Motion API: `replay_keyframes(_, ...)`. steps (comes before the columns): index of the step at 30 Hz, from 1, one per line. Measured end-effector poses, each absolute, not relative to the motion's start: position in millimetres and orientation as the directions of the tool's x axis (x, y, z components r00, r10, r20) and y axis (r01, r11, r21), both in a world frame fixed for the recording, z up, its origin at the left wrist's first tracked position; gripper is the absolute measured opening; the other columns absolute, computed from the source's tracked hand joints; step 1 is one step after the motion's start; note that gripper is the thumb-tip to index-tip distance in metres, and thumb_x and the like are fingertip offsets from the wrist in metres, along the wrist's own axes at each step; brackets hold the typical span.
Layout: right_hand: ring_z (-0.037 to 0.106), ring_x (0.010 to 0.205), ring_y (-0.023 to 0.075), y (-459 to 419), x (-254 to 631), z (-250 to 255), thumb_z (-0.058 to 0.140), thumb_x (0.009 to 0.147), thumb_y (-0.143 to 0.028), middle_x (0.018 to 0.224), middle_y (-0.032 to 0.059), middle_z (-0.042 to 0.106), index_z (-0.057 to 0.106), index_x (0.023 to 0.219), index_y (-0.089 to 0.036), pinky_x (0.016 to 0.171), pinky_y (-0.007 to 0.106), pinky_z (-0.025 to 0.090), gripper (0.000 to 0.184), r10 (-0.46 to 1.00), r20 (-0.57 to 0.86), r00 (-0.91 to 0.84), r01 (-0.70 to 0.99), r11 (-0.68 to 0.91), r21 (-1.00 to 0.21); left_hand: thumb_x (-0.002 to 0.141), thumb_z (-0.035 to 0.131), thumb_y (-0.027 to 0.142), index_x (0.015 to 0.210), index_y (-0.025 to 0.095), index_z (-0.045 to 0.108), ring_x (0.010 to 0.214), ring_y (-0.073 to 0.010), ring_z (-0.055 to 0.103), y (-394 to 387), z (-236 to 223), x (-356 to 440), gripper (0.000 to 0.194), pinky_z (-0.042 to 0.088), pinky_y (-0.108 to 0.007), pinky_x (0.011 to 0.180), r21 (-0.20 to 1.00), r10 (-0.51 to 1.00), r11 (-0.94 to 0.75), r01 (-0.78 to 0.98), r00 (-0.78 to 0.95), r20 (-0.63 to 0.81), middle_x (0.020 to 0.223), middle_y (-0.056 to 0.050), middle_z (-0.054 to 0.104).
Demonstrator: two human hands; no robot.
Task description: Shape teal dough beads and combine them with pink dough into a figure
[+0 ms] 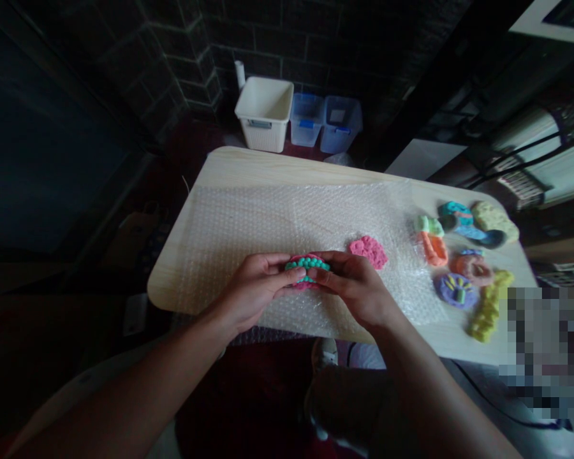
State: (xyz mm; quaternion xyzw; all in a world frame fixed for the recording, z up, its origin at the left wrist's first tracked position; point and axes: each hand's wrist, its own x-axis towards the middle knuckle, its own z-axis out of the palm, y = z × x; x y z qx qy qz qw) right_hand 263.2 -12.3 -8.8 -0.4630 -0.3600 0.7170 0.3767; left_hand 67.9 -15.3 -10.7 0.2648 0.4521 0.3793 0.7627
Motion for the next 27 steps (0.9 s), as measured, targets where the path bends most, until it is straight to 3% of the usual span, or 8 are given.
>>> replay_keyframes(16, 0.075, 0.08, 0.0155, -12.5, 264.5, -7.3, 0.103, 0.068, -0.035, 0.09, 0.0055, 0.085, 0.086, 0.102, -0.017, 0.079, 0.028, 0.059, 0.042, 0.885, -0.366, -0.289, -0.226, -0.435, -0.872, 0.062, 0.104, 0.038, 0.1, 0.014, 0.088, 0.088, -0.0203, 0.079, -14.6, -3.6, 68.7, 0.047, 0.063, -0.034, 0.091, 0.779, 0.82, 0.565, -0.271, 0.287, -0.495, 0.097, -0.01, 0.087)
replay_keyframes(27, 0.075, 0.08, 0.0168, -12.6, 266.7, -8.9, 0.103, 0.066, -0.032, 0.092, 0.0048, 0.085, 0.086, 0.101, -0.018, 0.078, 0.03, 0.061, 0.042, 0.905, -0.321, -0.28, -0.229, -0.388, -0.893, 0.075, 0.096, 0.037, 0.107, 0.016, 0.086, 0.088, -0.0197, 0.078, -15.3, -10.9, 68.5, 0.039, 0.06, -0.029, 0.084, 0.842, 0.847, 0.508, -0.18, 0.282, -0.451, 0.102, -0.01, 0.087)
